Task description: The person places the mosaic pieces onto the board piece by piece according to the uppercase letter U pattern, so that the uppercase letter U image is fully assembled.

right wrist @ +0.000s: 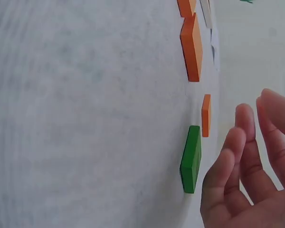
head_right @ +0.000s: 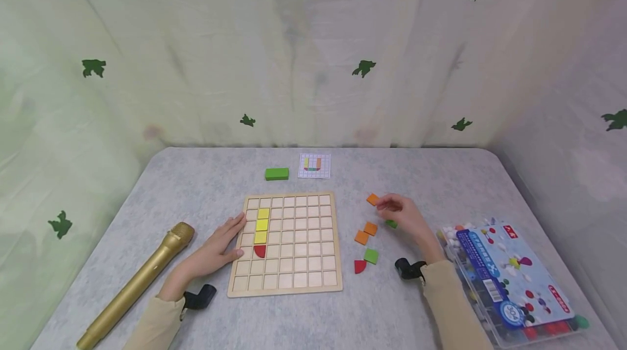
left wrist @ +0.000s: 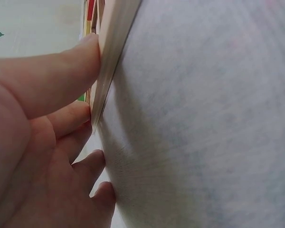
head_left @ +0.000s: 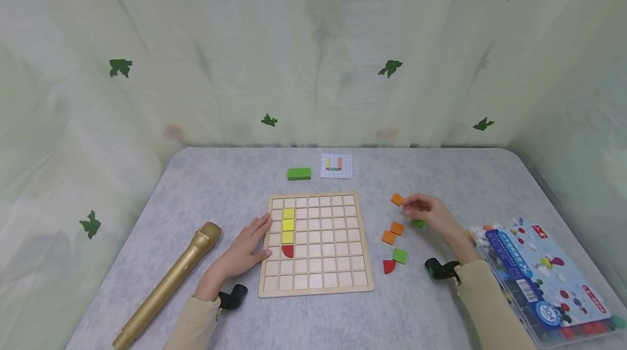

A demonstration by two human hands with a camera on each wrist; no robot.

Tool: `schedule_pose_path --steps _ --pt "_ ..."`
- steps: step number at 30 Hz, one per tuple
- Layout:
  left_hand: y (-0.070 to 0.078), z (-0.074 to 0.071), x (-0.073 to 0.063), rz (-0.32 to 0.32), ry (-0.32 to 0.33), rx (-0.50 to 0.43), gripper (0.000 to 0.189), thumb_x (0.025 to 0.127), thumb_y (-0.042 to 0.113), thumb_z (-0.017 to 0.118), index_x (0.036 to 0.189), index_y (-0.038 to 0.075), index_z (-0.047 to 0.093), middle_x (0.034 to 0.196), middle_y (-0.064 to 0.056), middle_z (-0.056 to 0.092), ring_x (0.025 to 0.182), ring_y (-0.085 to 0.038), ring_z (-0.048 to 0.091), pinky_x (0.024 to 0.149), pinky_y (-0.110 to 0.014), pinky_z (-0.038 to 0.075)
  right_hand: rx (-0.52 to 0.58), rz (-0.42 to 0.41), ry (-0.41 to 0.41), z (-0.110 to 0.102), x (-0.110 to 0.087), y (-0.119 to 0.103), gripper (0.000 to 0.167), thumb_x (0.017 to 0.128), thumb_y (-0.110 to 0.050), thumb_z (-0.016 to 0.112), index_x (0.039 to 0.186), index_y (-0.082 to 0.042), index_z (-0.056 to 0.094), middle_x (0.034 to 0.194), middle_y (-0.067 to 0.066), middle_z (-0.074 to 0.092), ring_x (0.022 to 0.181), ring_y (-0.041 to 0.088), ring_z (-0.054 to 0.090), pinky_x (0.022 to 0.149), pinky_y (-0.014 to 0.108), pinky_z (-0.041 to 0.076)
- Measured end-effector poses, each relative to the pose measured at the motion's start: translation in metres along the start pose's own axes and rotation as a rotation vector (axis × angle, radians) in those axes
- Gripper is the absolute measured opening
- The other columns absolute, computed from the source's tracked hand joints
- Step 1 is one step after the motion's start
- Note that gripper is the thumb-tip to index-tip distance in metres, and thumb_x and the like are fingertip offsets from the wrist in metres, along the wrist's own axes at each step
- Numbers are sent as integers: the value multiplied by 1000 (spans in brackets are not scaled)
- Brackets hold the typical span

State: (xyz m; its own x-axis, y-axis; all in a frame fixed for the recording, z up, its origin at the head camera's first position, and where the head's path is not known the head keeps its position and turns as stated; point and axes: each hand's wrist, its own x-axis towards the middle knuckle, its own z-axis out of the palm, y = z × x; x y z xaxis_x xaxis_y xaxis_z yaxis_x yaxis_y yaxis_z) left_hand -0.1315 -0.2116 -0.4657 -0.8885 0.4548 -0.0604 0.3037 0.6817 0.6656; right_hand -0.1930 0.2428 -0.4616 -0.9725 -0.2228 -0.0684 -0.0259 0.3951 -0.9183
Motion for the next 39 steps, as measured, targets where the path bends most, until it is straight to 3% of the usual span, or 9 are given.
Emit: schedule_pose_path --steps 14,23,32,39 --pt "3 -1 -2 4 11 -7 68 94 13 61 146 -11 24 154 -25 16 140 -46 7 111 -60 5 -201 97 42 -1 -3 1 36 76 12 66 110 5 63 113 20 62 99 31 53 85 42 44" --pt "2 1 -1 16 24 16 67 93 10 61 145 -12 25 154 -26 17 139 -47 9 111 -60 7 -277 90 83 2 -4 2 33 72 14 70 102 4 65 100 16 62 92 29 55 79 42 47" --pt "2 0 0 4 8 8 67 94 11 60 146 -11 24 155 -24 15 140 -46 7 111 -60 6 -249 52 36 3 -2 -3 29 71 16 70 98 5 64 90 12 60 81 24 52 70 33 46" --pt "2 0 -1 -6 2 10 67 94 11 60 146 -10 23 155 -24 14 141 -45 7 112 -59 6 -193 30 19 8 -1 -6 17 81 3 71 96 4 63 99 14 63 89 27 59 72 32 50"
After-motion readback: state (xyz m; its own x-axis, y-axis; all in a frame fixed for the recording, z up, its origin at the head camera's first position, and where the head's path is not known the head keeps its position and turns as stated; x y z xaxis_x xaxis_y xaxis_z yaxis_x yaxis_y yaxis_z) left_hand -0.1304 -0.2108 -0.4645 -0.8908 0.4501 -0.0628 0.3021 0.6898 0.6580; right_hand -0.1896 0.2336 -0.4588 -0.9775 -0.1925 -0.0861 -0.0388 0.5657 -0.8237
